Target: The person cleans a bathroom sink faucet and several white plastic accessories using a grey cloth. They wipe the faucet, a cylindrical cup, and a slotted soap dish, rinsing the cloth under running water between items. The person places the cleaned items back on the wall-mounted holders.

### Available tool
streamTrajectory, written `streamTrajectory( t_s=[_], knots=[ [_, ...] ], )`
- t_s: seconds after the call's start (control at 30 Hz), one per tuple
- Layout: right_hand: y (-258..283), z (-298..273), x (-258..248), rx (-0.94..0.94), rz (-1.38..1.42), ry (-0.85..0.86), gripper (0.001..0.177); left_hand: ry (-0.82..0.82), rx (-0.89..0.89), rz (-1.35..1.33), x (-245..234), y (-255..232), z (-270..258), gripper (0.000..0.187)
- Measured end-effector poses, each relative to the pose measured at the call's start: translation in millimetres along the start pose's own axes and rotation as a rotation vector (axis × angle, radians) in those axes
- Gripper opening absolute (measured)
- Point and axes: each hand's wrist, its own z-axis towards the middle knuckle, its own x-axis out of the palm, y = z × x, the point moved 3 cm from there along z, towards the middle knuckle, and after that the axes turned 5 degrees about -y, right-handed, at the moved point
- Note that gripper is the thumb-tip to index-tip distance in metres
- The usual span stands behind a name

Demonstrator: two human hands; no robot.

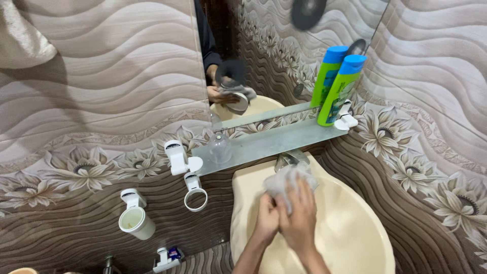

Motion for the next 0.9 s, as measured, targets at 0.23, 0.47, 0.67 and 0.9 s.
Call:
streamTrajectory(
  t_s=[0.23, 0.47, 0.67, 0.9],
  knots=[
    [-75, 26, -2, 0.599, 0.446, 0.06, 0.042, 0.155, 0.074, 0.098, 16, 1, -3, 0.029],
    [-61, 18, -10, 0.44, 0.359, 0.03, 0.036, -0.024, 0.103, 0.014, 24, 2, 9, 0.039],
    [-56, 24, -20, 0.164, 0.311, -0.058, 0.036, -0.028, 0.048, 0.07, 24, 2, 13, 0.032],
    [-89, 44, -26, 0.571, 0.513, 0.057, 0.028, 0.037, 0.064, 0.077, 48, -42, -4, 0.029]
  ],
)
